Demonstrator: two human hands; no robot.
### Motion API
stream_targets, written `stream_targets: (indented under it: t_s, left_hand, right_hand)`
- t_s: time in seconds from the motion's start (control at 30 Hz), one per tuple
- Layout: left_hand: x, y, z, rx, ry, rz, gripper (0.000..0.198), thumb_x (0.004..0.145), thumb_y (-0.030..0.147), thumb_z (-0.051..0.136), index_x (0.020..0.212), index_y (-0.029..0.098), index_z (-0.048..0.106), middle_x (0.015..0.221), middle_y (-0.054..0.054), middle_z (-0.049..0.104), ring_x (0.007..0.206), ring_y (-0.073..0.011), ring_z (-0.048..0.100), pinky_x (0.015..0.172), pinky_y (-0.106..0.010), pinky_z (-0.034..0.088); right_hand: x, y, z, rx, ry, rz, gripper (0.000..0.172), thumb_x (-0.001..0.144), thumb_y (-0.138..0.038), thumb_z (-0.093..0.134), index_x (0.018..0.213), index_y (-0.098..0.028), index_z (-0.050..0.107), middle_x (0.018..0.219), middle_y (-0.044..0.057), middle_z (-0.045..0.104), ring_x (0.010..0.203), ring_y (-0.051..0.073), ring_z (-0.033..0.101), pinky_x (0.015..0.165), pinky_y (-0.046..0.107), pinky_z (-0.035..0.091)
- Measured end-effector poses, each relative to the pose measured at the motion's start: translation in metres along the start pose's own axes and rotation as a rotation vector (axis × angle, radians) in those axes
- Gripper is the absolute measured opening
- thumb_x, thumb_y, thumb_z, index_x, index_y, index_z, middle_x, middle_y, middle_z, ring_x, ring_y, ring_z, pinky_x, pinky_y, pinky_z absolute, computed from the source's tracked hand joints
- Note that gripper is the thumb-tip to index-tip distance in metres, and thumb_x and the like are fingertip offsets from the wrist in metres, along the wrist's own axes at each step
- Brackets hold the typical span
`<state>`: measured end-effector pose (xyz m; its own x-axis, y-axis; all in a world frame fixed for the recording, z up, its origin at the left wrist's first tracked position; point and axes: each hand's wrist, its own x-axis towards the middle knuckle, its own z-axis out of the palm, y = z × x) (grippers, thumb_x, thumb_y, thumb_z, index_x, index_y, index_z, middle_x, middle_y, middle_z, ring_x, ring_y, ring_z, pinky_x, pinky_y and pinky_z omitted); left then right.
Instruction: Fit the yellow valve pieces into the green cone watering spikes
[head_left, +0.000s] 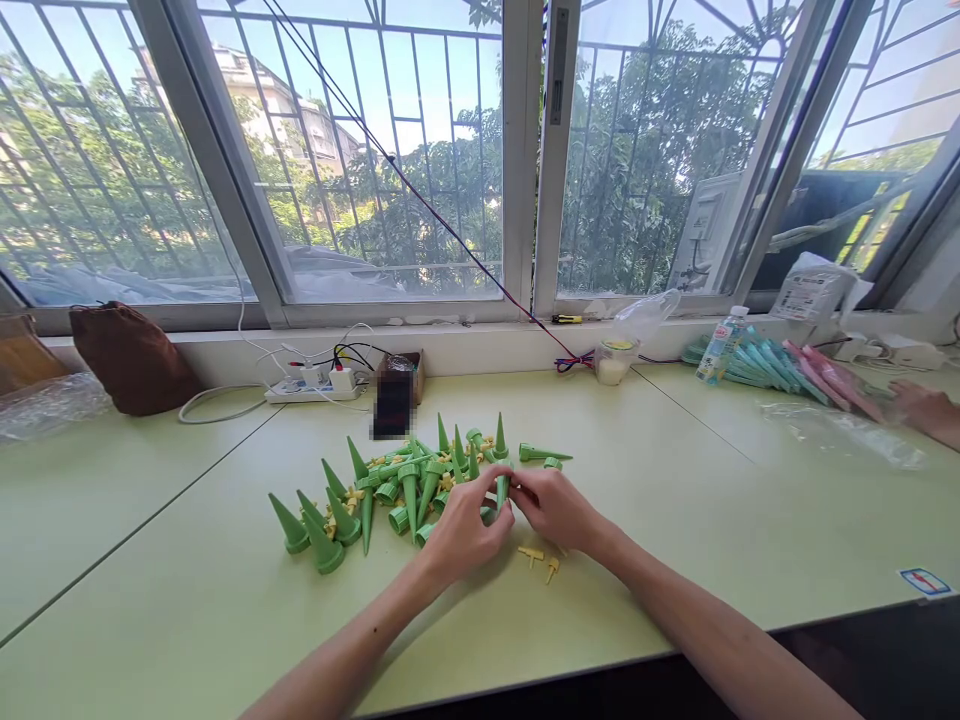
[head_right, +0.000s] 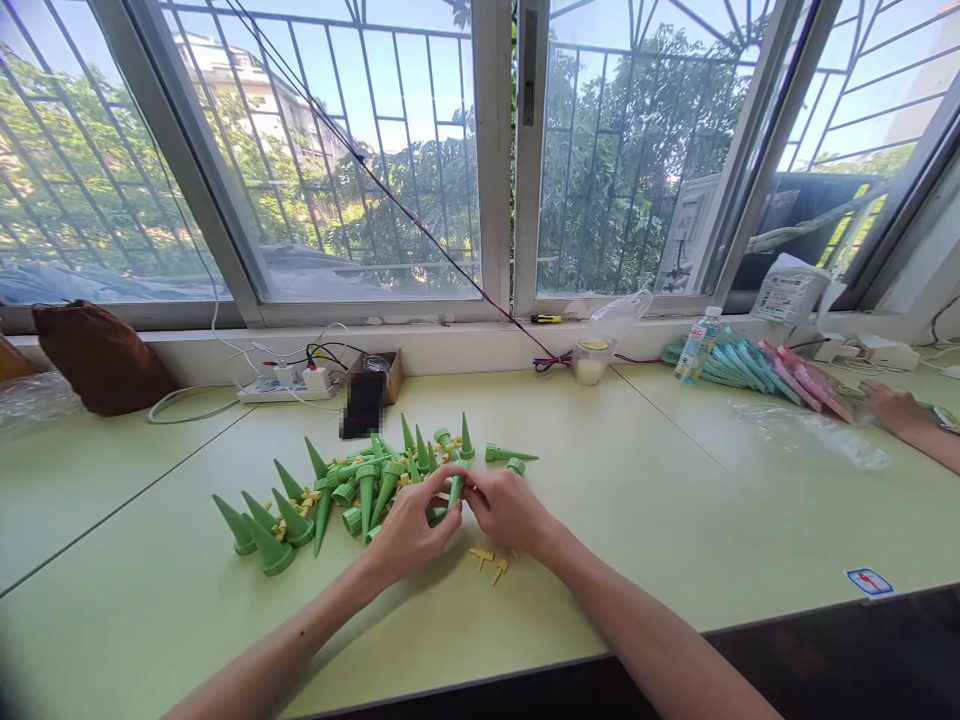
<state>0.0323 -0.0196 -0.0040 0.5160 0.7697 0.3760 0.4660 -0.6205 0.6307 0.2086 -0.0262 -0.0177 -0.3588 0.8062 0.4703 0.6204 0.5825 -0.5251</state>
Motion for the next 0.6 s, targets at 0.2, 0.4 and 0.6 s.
stream_targets:
  t_s: [0.2,0.4,0.6]
  left_hand:
    - [-0.0013,0.0027,-0.0012,0.049,-0.012,-0.008,0.027,0.087,0.022,0.048,0.114,0.022,0.054,0.083,0.000,0.066,0.074,-0.0159,0.060,0.074,-0.029,0.048]
    - [-0.0007,0.0050,-0.0019,0.089,-0.038,0.000,0.024,0.088,0.022,0.047,0.111,0.021,0.054,0.076,0.001,0.063,0.066,-0.0152,0.056,0.067,-0.027,0.044]
    - [-0.0008,0.0011,-0.0009,0.162,-0.079,0.003,0.026,0.088,0.023,0.047,0.112,0.020,0.054,0.078,-0.001,0.064,0.068,-0.0172,0.057,0.068,-0.029,0.044]
  right_hand:
    - [0.0005,-0.0002,-0.0003,-0.025,-0.034,0.034,0.018,0.091,-0.011,0.046,0.077,-0.018,0.056,0.069,0.001,0.061,0.060,0.013,0.049,0.060,0.022,0.035]
    - [0.0013,0.0016,0.0002,-0.073,-0.097,0.069,0.016,0.088,-0.010,0.048,0.075,-0.017,0.054,0.068,0.002,0.061,0.058,0.012,0.047,0.059,0.022,0.034]
    - [0.0019,0.0013,-0.0011,-0.131,-0.147,0.085,0.015,0.087,-0.011,0.048,0.076,-0.017,0.055,0.073,0.004,0.065,0.062,0.013,0.051,0.059,0.022,0.033]
